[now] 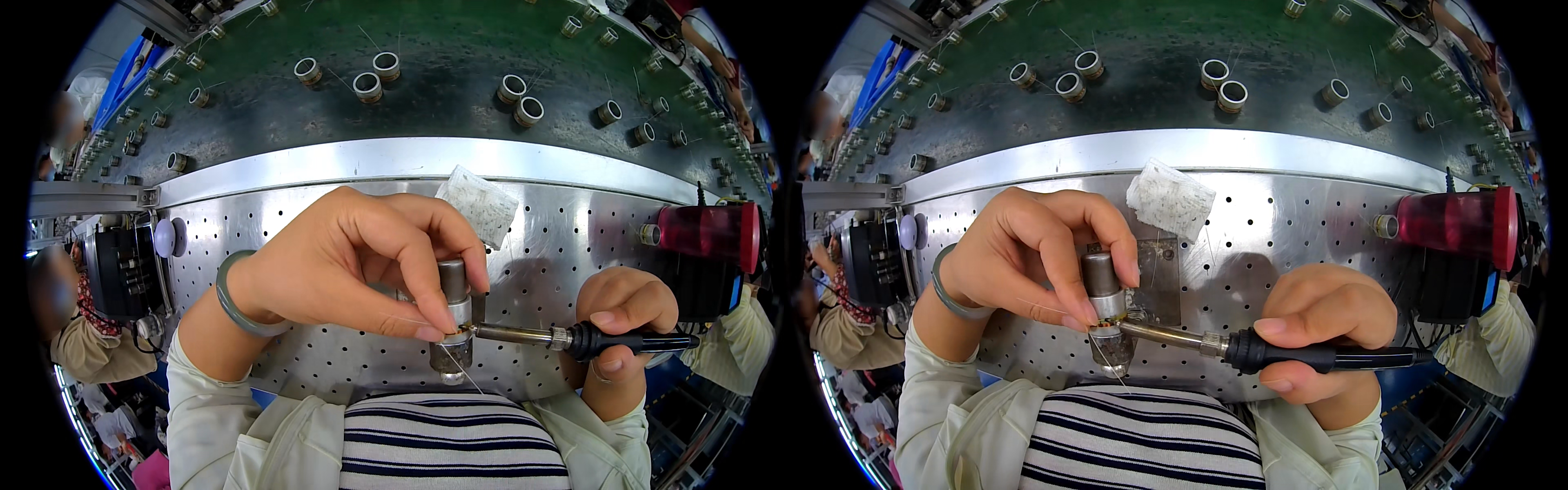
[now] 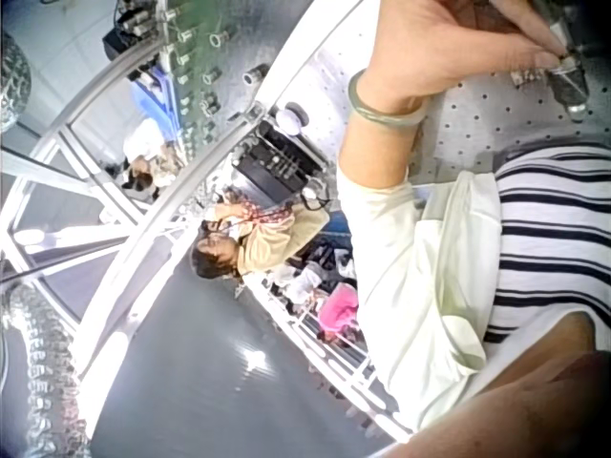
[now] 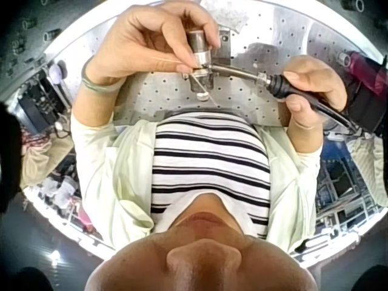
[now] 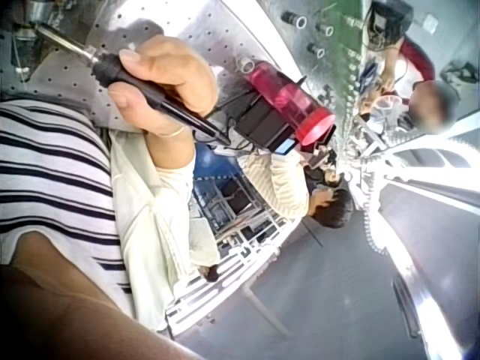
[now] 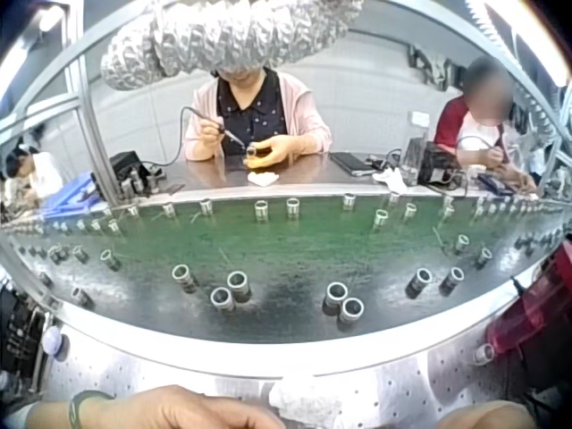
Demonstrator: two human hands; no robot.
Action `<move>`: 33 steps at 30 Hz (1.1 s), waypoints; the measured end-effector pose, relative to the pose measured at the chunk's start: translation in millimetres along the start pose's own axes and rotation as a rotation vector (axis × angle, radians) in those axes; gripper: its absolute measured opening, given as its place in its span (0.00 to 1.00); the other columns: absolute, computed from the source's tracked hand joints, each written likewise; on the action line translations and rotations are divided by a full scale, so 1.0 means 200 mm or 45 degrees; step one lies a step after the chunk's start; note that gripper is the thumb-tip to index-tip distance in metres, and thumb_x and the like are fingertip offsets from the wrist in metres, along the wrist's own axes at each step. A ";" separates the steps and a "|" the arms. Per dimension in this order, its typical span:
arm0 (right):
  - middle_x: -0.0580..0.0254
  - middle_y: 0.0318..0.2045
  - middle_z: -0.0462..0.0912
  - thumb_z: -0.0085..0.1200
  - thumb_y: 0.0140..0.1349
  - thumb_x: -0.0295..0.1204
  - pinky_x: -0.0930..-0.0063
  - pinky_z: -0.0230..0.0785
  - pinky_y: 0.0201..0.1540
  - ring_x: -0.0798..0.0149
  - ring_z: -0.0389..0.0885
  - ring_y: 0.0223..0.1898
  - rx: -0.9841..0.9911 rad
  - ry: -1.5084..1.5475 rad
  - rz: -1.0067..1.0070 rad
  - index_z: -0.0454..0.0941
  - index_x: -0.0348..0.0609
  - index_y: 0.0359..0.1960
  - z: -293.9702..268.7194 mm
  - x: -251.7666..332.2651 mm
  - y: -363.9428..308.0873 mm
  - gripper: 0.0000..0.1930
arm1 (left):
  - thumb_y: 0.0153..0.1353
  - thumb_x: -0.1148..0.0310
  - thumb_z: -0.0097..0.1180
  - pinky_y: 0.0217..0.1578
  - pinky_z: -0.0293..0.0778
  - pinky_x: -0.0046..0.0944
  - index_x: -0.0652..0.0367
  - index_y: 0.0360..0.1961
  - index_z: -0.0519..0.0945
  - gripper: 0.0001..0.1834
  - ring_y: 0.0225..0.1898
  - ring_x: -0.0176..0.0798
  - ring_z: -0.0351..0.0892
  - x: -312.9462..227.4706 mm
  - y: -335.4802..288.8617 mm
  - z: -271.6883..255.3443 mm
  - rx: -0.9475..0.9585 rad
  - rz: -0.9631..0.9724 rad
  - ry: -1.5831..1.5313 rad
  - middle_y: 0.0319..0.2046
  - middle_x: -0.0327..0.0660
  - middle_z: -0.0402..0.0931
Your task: The person repeatedly picks up small cylindrical metal components from a rotating assembly line and uses a soldering iron to apply heat to them. They hold the component in one hand and the soldering iron in the other, working on the assembly line in a factory setting.
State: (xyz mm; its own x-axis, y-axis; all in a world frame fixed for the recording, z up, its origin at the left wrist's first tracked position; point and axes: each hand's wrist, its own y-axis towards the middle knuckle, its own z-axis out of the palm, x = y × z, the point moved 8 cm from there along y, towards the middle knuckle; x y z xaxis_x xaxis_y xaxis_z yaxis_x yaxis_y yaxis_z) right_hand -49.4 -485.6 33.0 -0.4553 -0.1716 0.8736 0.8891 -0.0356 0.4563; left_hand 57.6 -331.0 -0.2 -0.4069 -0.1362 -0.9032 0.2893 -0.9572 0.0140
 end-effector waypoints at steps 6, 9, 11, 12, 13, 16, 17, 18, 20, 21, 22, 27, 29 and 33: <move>0.56 0.19 0.77 0.66 0.42 0.19 0.78 0.60 0.16 0.67 0.71 0.13 0.018 -0.004 0.003 0.75 0.30 0.33 0.00 0.00 0.00 0.15 | 0.39 0.81 0.67 0.46 0.68 0.37 0.60 0.24 0.85 0.08 0.41 0.43 0.74 0.00 0.00 0.00 0.013 0.007 0.009 0.39 0.53 0.75; 0.56 0.19 0.77 0.66 0.43 0.19 0.79 0.61 0.16 0.67 0.72 0.13 0.033 -0.014 0.002 0.75 0.30 0.34 0.00 0.00 0.00 0.15 | 0.39 0.82 0.67 0.46 0.68 0.37 0.60 0.24 0.85 0.08 0.41 0.43 0.74 0.00 0.00 0.00 0.012 0.006 0.008 0.39 0.53 0.75; 0.56 0.19 0.77 0.66 0.43 0.19 0.79 0.61 0.16 0.66 0.72 0.13 0.034 -0.023 -0.004 0.75 0.31 0.34 0.00 0.00 0.00 0.15 | 0.39 0.82 0.67 0.46 0.68 0.37 0.60 0.24 0.85 0.08 0.41 0.43 0.74 0.00 0.00 0.00 0.017 -0.002 0.011 0.39 0.53 0.75; 0.55 0.19 0.77 0.66 0.43 0.19 0.79 0.61 0.17 0.66 0.72 0.13 0.035 -0.027 -0.008 0.75 0.31 0.34 0.00 0.00 0.00 0.15 | 0.39 0.83 0.67 0.47 0.68 0.38 0.60 0.24 0.85 0.09 0.41 0.43 0.74 0.00 0.01 0.00 0.018 -0.006 0.013 0.39 0.53 0.75; 0.55 0.19 0.77 0.66 0.43 0.19 0.79 0.62 0.17 0.66 0.72 0.13 0.038 -0.035 -0.012 0.75 0.31 0.34 0.00 0.00 0.00 0.15 | 0.40 0.83 0.66 0.47 0.68 0.38 0.61 0.26 0.84 0.10 0.42 0.44 0.74 0.00 0.01 0.00 0.046 0.005 0.016 0.39 0.53 0.75; 0.55 0.19 0.77 0.66 0.43 0.20 0.79 0.62 0.17 0.66 0.72 0.13 0.047 -0.053 -0.025 0.75 0.31 0.34 0.00 0.00 0.01 0.15 | 0.41 0.86 0.64 0.47 0.70 0.38 0.66 0.34 0.82 0.15 0.45 0.45 0.74 0.00 0.01 0.00 0.058 -0.020 -0.029 0.40 0.54 0.75; 0.55 0.19 0.77 0.66 0.43 0.20 0.78 0.62 0.17 0.66 0.72 0.13 0.049 -0.055 -0.027 0.75 0.31 0.33 0.00 0.00 0.01 0.15 | 0.42 0.86 0.62 0.46 0.72 0.36 0.68 0.38 0.81 0.18 0.45 0.44 0.75 0.01 0.01 0.00 0.016 -0.066 -0.079 0.40 0.54 0.75; 0.55 0.19 0.77 0.66 0.44 0.20 0.78 0.62 0.16 0.66 0.72 0.13 0.052 -0.056 -0.029 0.75 0.31 0.33 0.01 0.00 0.01 0.15 | 0.43 0.87 0.61 0.45 0.73 0.35 0.71 0.42 0.79 0.20 0.45 0.44 0.76 0.01 0.01 0.00 -0.027 -0.112 -0.128 0.40 0.55 0.75; 0.55 0.19 0.77 0.66 0.44 0.20 0.78 0.63 0.17 0.66 0.73 0.13 0.058 -0.067 -0.028 0.75 0.31 0.33 0.01 0.01 0.01 0.15 | 0.44 0.87 0.59 0.40 0.75 0.29 0.74 0.48 0.74 0.25 0.43 0.40 0.77 0.02 0.01 0.01 0.000 -0.220 -0.111 0.40 0.55 0.76; 0.55 0.19 0.77 0.66 0.44 0.21 0.78 0.63 0.17 0.65 0.73 0.13 0.061 -0.073 -0.027 0.75 0.31 0.33 0.01 0.01 0.01 0.15 | 0.45 0.87 0.58 0.37 0.76 0.26 0.76 0.51 0.71 0.27 0.42 0.39 0.78 0.03 0.01 0.01 0.013 -0.275 -0.102 0.40 0.55 0.76; 0.55 0.19 0.77 0.66 0.44 0.21 0.78 0.63 0.17 0.65 0.73 0.13 0.066 -0.078 -0.035 0.76 0.31 0.33 0.01 0.01 0.01 0.15 | 0.46 0.87 0.58 0.35 0.75 0.24 0.76 0.52 0.70 0.27 0.40 0.37 0.78 0.03 0.01 0.01 0.000 -0.288 -0.110 0.40 0.55 0.77; 0.56 0.19 0.77 0.67 0.44 0.22 0.78 0.63 0.17 0.65 0.73 0.14 0.071 -0.113 -0.037 0.76 0.31 0.33 0.01 0.02 0.01 0.15 | 0.46 0.86 0.59 0.28 0.74 0.19 0.75 0.54 0.68 0.30 0.37 0.33 0.79 0.03 0.01 0.01 -0.053 -0.316 -0.111 0.38 0.54 0.77; 0.56 0.18 0.77 0.67 0.45 0.22 0.78 0.63 0.17 0.64 0.73 0.14 0.059 -0.119 -0.026 0.76 0.31 0.33 0.01 0.02 0.01 0.15 | 0.45 0.86 0.60 0.27 0.74 0.18 0.75 0.55 0.67 0.32 0.36 0.33 0.79 0.00 0.03 0.02 -0.050 -0.263 -0.071 0.38 0.54 0.77; 0.57 0.18 0.76 0.66 0.47 0.24 0.78 0.61 0.16 0.66 0.71 0.13 0.031 -0.133 -0.040 0.75 0.32 0.32 0.01 0.03 0.01 0.14 | 0.43 0.86 0.62 0.28 0.74 0.20 0.74 0.56 0.66 0.35 0.36 0.33 0.79 0.03 0.02 0.02 -0.102 -0.314 -0.100 0.37 0.54 0.77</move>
State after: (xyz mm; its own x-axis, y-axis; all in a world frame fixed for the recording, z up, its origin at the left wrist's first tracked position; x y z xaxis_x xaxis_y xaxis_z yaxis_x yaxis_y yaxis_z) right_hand -50.3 -484.7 39.0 -0.4865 -0.0671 0.8711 0.8735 -0.0148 0.4867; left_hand 52.9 -337.6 -3.3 -0.5389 0.0763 -0.8389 0.2395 -0.9409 -0.2395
